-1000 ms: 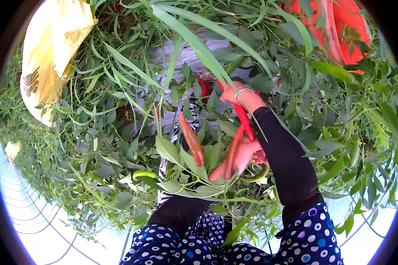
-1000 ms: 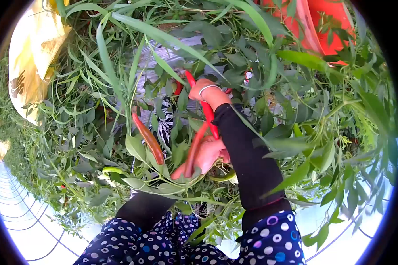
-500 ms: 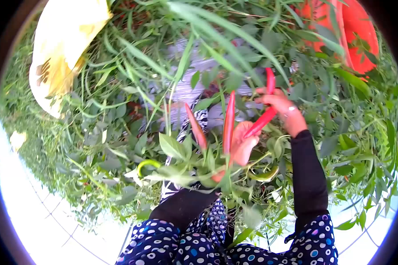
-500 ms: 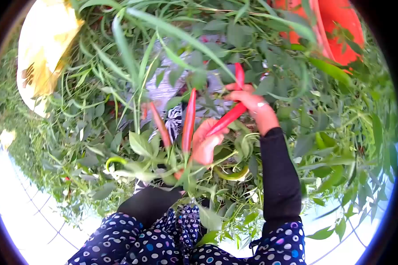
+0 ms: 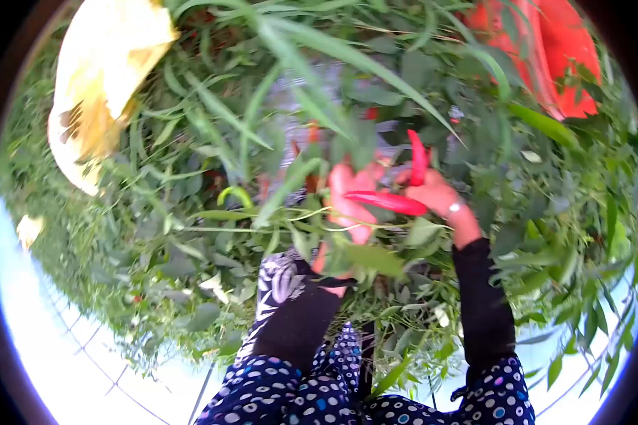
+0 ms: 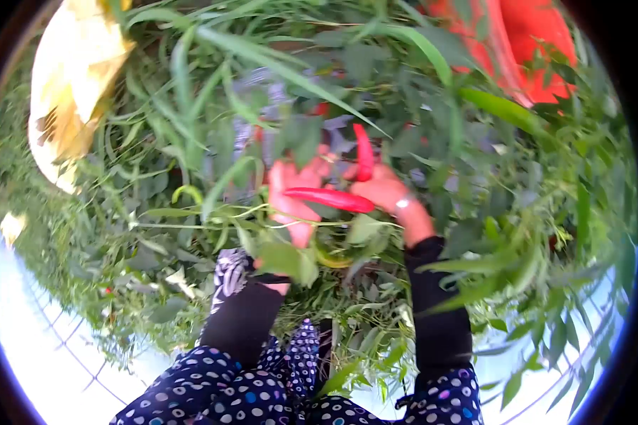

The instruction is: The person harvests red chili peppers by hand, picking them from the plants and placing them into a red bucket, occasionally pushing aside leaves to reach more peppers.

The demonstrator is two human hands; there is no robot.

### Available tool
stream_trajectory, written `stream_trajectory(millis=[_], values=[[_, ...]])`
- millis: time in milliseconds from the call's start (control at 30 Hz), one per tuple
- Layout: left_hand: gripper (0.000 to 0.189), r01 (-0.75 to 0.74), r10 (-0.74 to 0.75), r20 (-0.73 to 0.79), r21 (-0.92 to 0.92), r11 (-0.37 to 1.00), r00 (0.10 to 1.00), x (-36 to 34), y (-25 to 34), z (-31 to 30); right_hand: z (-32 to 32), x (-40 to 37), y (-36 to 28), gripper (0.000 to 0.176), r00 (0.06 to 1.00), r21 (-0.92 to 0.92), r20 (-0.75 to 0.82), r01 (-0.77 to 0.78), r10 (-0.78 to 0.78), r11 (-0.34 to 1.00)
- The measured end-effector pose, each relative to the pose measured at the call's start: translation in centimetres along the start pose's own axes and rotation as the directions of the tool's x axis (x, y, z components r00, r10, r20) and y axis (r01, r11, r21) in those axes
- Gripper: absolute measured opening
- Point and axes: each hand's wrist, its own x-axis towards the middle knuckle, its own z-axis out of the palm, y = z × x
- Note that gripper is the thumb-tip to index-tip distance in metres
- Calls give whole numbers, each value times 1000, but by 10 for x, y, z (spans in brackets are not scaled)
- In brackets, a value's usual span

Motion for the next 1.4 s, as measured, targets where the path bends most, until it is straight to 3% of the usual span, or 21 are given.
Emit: stream_trajectory(millis=[67, 133, 233, 333, 367, 400, 467, 600, 633, 700, 733, 800, 867, 933, 967, 1000, 1067, 1133, 1333, 1367, 1400], values=[[42, -151, 155, -91, 53, 987, 984, 4, -7, 17, 0, -5, -9, 28, 998, 47, 3, -56, 56, 997], [39, -210, 221, -201, 73, 975, 954, 6, -14, 12, -1, -9, -12, 30, 983, 146, -7, 184, -185, 972], [37, -111, 107, -257, -2, 994, 961, 1, -13, 17, -5, -16, -30, 30, 941, 187, -251, 276, -225, 943], [36, 59, -27, -357, 81, 995, 934, -4, -6, 23, -24, -20, -48, 32, 937, 211, -311, 233, -161, 949], [35, 32, -13, -343, 49, 998, 939, -1, -11, 24, -36, -17, -46, 32, 933, 196, -288, 277, -215, 940], [35, 98, -95, -163, 13, 995, 982, -3, -9, 12, -39, -18, -51, 31, 950, 356, -260, 260, -172, 897], [35, 89, -70, -264, 61, 994, 962, -6, -9, 28, -42, -16, -54, 36, 976, 541, -196, 188, -95, 820], [39, 105, -85, -195, 95, 990, 977, -5, -7, 18, -31, -11, -60, 41, 989, 389, -147, 42, 17, 920], [41, 101, -70, -278, 100, 990, 958, -7, -10, 24, -28, -8, -56, 44, 987, 353, -62, 160, -147, 922], [40, 83, -61, -196, 107, 991, 979, -9, -9, 39, -15, -2, -54, 43, 935, 400, 31, 312, -353, 862], [40, 62, -50, -113, 109, 992, 992, -8, -10, 43, -10, 0, -56, 43, 935, 398, 28, 313, -352, 862], [40, 44, -28, -157, 99, 994, 987, -4, -11, 28, -4, 1, -59, 38, 985, 482, 50, 121, -165, 868], [39, 336, -353, 99, 161, 928, 930, 0, -2, -7, -13, 6, -66, 34, 986, 333, -15, 159, -164, 929], [39, 301, -315, 71, 158, 940, 947, -13, -9, 19, -25, 16, -63, 42, 983, 623, -19, 155, -184, 767], [35, 298, -287, -95, 134, 945, 953, -16, -9, 38, -35, 20, -63, 44, 979, 560, 92, 101, -182, 822], [33, 290, -255, -245, 117, 950, 935, -14, -9, 50, -38, 19, -72, 44, 977, 550, 65, 133, -201, 825], [32, 198, -213, 94, 143, 970, 972, -10, -13, 25, -24, 10, -84, 46, 974, 546, 115, 103, -196, 832], [34, 212, -230, 216, 104, 972, 949, -10, -13, 28, -15, 12, -89, 35, 967, 468, 126, 139, -222, 873], [40, 230, -289, 288, 222, 947, 913, -10, -6, 46, -13, 27, -77, 37, 977, 731, 139, 10, -163, 682], [40, -15, -118, 375, 334, 943, 920, -15, -10, 53, -17, 28, -73, 39, 973, 720, 209, -87, -96, 688], [40, -12, -121, 375, 333, 943, 919, -14, -12, 50, -20, 26, -74, 42, 960, 703, 278, -184, -27, 686]])
